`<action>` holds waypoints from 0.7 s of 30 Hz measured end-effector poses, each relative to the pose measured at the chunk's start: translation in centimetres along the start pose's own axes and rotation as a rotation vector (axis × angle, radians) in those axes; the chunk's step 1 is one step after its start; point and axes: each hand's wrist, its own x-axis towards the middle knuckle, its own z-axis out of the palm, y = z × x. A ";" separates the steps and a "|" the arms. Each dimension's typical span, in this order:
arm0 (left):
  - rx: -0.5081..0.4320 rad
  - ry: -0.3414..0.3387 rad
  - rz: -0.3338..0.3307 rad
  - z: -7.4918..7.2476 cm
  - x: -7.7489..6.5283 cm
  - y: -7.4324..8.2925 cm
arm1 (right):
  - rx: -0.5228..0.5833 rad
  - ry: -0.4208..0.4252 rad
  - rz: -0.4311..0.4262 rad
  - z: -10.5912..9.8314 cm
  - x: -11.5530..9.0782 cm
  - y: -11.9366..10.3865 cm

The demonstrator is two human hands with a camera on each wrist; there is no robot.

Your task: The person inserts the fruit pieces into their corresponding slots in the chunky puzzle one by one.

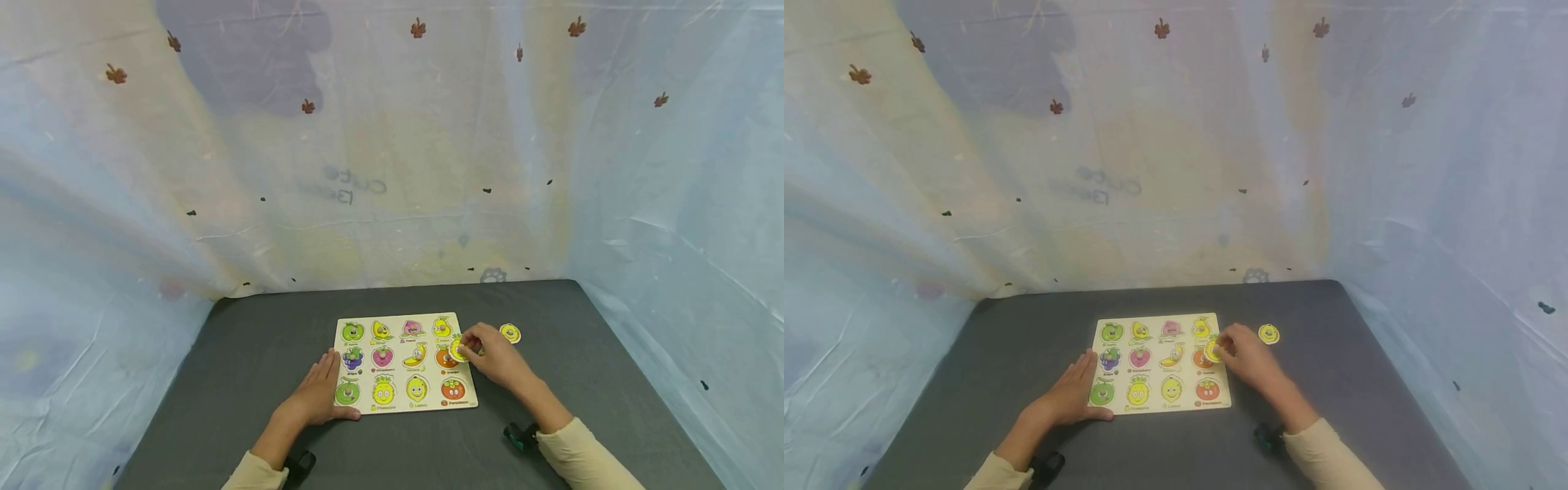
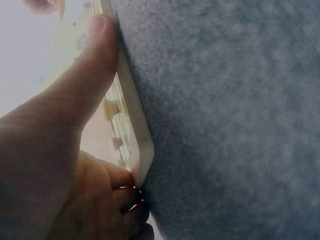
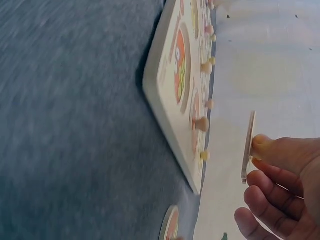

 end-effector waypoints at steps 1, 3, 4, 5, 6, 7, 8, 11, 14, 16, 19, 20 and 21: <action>0.004 0.002 0.001 0.0 0.0 0.0 | -0.002 -0.003 -0.005 0.2 0.1 -0.1; 0.008 0.007 0.003 0.0 0.1 -0.1 | -0.002 -0.016 -0.010 0.5 0.2 -0.4; 0.012 0.008 0.004 0.0 0.1 -0.1 | -0.003 -0.024 -0.013 0.7 0.3 -0.6; 0.013 0.010 0.006 0.1 0.1 -0.1 | -0.002 -0.031 -0.015 0.9 0.4 -0.7; 0.014 0.011 0.007 0.1 0.1 -0.1 | -0.002 -0.038 -0.016 1.0 0.4 -0.9; 0.014 0.011 0.006 0.1 0.1 -0.1 | -0.002 -0.043 -0.020 1.2 0.5 -1.1; 0.015 0.011 0.007 0.1 0.1 -0.1 | 0.001 -0.049 -0.022 1.3 0.5 -1.3; 0.018 0.013 0.011 0.1 0.1 -0.2 | 0.003 -0.050 -0.039 1.7 0.7 -1.9; 0.022 0.012 0.012 0.2 0.2 -0.2 | 0.004 -0.045 -0.074 2.1 0.8 -2.4; 0.019 0.012 0.011 0.2 0.2 -0.2 | 0.002 -0.049 -0.091 2.5 0.9 -2.6; 0.019 0.009 0.007 0.2 0.3 -0.2 | 0.002 -0.066 -0.107 3.0 1.1 -3.1; 0.020 0.008 0.006 0.2 0.3 -0.3 | 0.002 -0.071 -0.110 3.2 1.1 -3.2; 0.020 0.007 0.005 0.2 0.3 -0.2 | 0.004 -0.077 -0.115 3.3 1.1 -3.3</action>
